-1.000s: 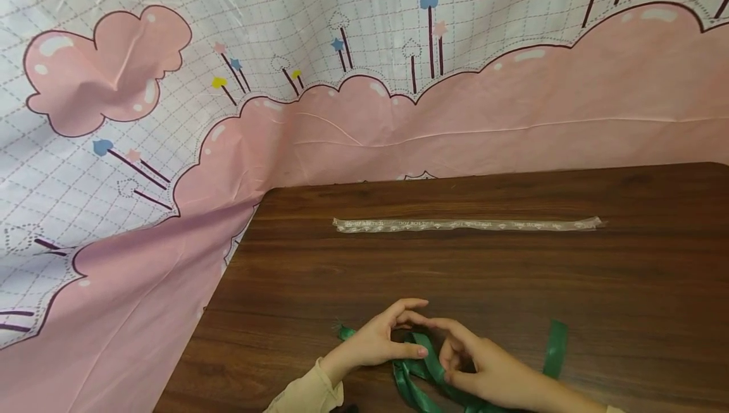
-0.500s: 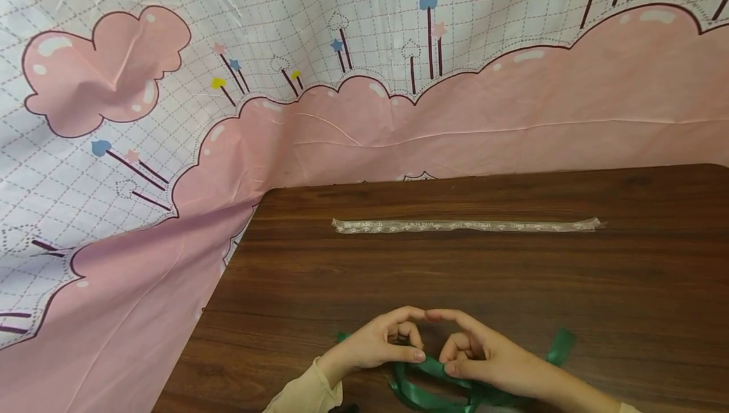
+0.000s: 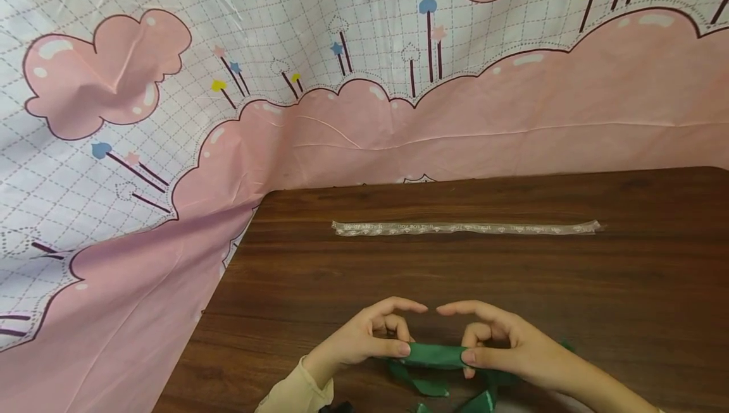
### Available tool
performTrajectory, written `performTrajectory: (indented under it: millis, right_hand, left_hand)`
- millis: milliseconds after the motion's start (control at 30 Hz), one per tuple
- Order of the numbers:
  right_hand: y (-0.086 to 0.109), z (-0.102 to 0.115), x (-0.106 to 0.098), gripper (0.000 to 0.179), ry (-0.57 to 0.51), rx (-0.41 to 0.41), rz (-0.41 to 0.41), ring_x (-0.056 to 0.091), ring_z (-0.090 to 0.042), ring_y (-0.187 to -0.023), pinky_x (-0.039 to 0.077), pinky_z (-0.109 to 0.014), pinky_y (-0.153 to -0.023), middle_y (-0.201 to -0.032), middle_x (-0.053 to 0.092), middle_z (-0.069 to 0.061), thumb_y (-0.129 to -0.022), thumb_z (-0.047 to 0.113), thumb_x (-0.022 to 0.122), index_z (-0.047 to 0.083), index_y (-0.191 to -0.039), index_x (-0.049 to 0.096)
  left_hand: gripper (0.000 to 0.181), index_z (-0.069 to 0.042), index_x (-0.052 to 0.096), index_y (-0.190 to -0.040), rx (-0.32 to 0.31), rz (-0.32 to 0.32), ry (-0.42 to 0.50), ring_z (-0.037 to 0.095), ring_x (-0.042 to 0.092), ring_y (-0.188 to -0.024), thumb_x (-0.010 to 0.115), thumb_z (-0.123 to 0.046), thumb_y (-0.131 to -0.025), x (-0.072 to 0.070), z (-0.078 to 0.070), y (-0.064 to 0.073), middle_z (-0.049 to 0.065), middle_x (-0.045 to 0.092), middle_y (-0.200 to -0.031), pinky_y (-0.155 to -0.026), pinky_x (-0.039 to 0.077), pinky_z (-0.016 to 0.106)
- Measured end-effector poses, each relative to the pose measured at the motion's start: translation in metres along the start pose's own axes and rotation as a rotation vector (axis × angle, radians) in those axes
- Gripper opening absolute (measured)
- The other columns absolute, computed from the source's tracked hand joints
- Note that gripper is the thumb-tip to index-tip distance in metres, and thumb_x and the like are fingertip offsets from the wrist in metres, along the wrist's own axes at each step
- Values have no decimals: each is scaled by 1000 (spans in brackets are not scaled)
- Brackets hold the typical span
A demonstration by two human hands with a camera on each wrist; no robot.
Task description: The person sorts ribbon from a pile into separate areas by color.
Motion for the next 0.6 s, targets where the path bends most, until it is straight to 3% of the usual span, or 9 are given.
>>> performTrajectory:
  millis: [167,367,600]
  right_hand:
    - [2,11,-3,63,18,-85,1,54,-23,-77,51,-33,-71,-82,45,-15,-83,-24,30,-4,-143,20]
    - [0,24,-5,66,6,-137,0,44,-28,-72,42,-38,-58,-83,44,-14,-80,-27,29,-7,-142,20]
    - [6,38,-11,68,41,-184,-3,42,-27,-70,37,-38,-54,-81,42,-13,-78,-31,29,-9,-142,20]
  left_hand:
    - [54,-1,35,-138,6,-9,-26,-2,57,-72,60,-12,-91,-2,-9,2,41,47,-82,-70,46,14]
    - [58,-1,34,-138,4,-28,-53,-1,57,-71,62,-12,-90,-7,-13,5,40,49,-82,-71,46,16]
    - [58,-11,37,-139,-28,-96,-72,3,55,-72,64,-14,-88,-16,-22,14,27,53,-81,-73,46,21]
Point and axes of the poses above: each hand's wrist, its own y-axis away from the middle knuckle, its own x-axis out of the palm, z = x × y, the point moved 7 cm from there along -y, towards the middle knuckle
